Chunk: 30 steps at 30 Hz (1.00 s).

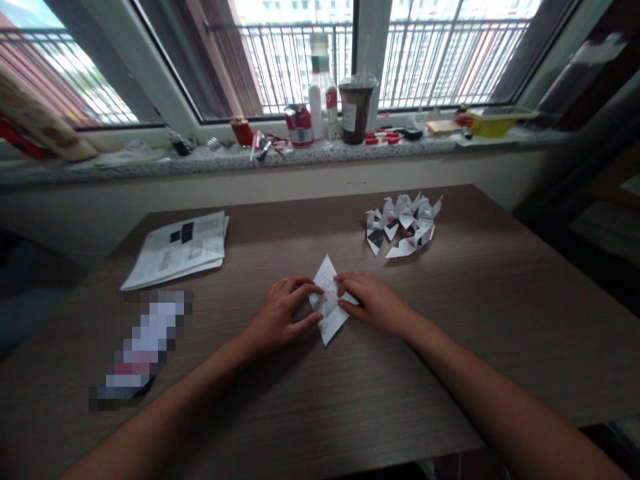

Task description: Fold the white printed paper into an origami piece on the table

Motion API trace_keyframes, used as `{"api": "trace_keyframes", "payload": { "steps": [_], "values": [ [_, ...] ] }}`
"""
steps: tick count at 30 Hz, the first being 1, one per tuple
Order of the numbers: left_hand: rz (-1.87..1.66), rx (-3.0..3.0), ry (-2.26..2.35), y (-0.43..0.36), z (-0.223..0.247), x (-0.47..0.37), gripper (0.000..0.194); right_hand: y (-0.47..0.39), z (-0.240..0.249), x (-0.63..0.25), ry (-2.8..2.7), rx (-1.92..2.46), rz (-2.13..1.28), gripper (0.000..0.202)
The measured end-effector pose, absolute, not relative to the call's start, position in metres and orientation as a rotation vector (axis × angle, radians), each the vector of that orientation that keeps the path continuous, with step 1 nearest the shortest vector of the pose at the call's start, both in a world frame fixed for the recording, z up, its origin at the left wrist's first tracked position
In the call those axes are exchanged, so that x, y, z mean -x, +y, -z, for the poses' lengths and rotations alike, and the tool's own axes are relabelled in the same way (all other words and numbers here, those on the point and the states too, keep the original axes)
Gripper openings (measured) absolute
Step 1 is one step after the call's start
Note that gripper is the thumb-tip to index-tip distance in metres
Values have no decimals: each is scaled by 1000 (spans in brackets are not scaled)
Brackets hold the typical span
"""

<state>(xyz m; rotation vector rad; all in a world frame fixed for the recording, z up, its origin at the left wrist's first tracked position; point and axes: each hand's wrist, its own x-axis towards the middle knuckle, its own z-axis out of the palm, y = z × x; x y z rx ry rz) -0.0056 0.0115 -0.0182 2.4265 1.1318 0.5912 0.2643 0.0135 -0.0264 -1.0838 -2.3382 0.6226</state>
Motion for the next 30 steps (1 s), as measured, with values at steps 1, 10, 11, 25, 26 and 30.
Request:
{"api": "trace_keyframes", "payload": {
  "steps": [1,10,11,25,26,30],
  "values": [
    [-624,-2402,1115,12,17,6,34,13,26,-264,-2346,1081,-602,15],
    [-748,-2275,1105,14,13,8,20,11,24,-258,-2387,946,-440,20],
    [-737,-2294,1101,14,12,9,18,10,25,-258,-2397,931,-437,21],
    [-546,-2543,829,14,24,21,45,5,21,-263,-2465,869,-592,24],
    [-536,-2540,812,13,24,21,44,5,19,-264,-2475,858,-609,26],
    [-520,-2535,819,12,22,21,41,5,16,-268,-2509,800,-627,28]
  ]
}}
